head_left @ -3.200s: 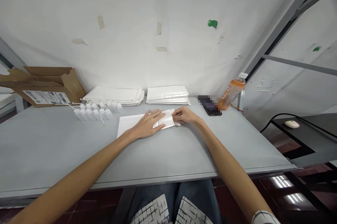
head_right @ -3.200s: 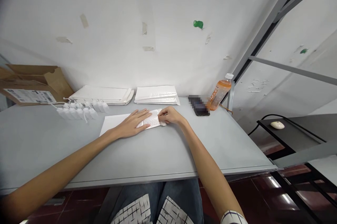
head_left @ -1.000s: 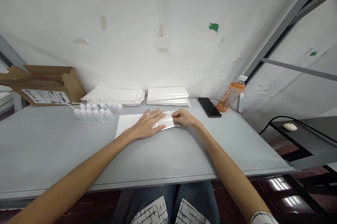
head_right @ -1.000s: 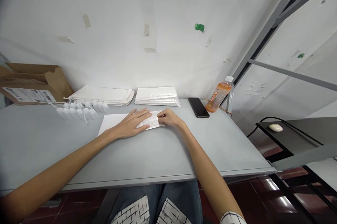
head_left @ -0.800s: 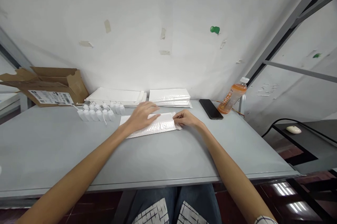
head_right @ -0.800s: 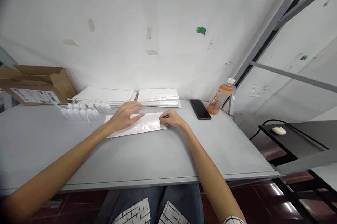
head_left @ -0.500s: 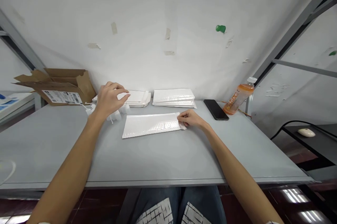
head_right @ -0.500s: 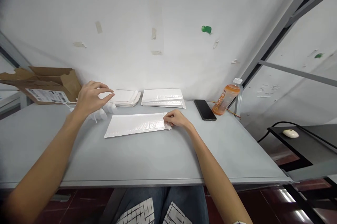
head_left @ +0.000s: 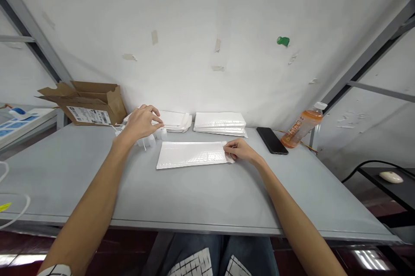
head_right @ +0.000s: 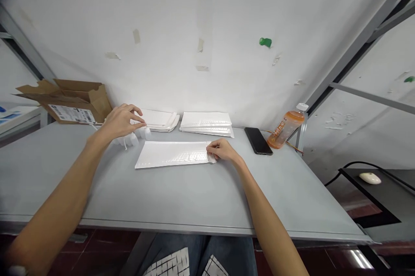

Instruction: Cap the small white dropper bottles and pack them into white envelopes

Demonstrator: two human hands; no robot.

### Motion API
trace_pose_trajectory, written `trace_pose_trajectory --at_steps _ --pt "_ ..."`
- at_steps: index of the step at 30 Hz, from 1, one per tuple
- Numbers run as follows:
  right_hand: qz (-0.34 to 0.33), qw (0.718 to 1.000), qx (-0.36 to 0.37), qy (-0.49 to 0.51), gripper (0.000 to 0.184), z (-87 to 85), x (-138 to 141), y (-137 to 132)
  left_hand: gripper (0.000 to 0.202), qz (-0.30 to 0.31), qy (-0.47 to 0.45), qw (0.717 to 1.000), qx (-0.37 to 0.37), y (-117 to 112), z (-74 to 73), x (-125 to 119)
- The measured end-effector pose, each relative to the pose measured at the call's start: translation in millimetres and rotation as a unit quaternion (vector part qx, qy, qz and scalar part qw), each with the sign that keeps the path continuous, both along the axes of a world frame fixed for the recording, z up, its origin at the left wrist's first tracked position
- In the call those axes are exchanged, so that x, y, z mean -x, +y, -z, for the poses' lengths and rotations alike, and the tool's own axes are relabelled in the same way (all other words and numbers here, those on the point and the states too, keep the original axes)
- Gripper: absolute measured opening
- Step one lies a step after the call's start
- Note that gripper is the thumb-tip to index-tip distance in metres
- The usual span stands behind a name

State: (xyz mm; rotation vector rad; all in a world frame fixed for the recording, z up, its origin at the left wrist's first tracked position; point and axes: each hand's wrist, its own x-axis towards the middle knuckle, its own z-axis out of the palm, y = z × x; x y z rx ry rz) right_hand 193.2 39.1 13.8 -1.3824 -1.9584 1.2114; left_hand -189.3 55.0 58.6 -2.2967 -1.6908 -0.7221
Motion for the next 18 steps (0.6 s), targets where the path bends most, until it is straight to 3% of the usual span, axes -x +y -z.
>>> trace_pose_trajectory --at_steps 5,9,13,18 --pt "0.017 1.000 -0.014 -0.012 0.034 5.8 -8.1 7.2 0.028 -0.002 -0.101 0.993 -0.055 -11.6 -7.7 -17.9" --pt "0.093 0.991 -0.092 0.022 0.036 6.3 -10.9 10.1 0.027 0.024 -0.270 0.959 -0.080 -21.0 -9.2 -43.5" --pt "0.110 0.979 -0.141 0.093 0.038 -3.8 3.0 -1.1 0.028 0.086 -0.439 0.894 -0.010 -28.9 4.2 -78.7" --pt "0.039 0.983 -0.147 0.105 0.034 -11.1 36.7 -21.9 0.033 0.155 -0.574 0.800 0.081 -43.7 30.7 -125.4"
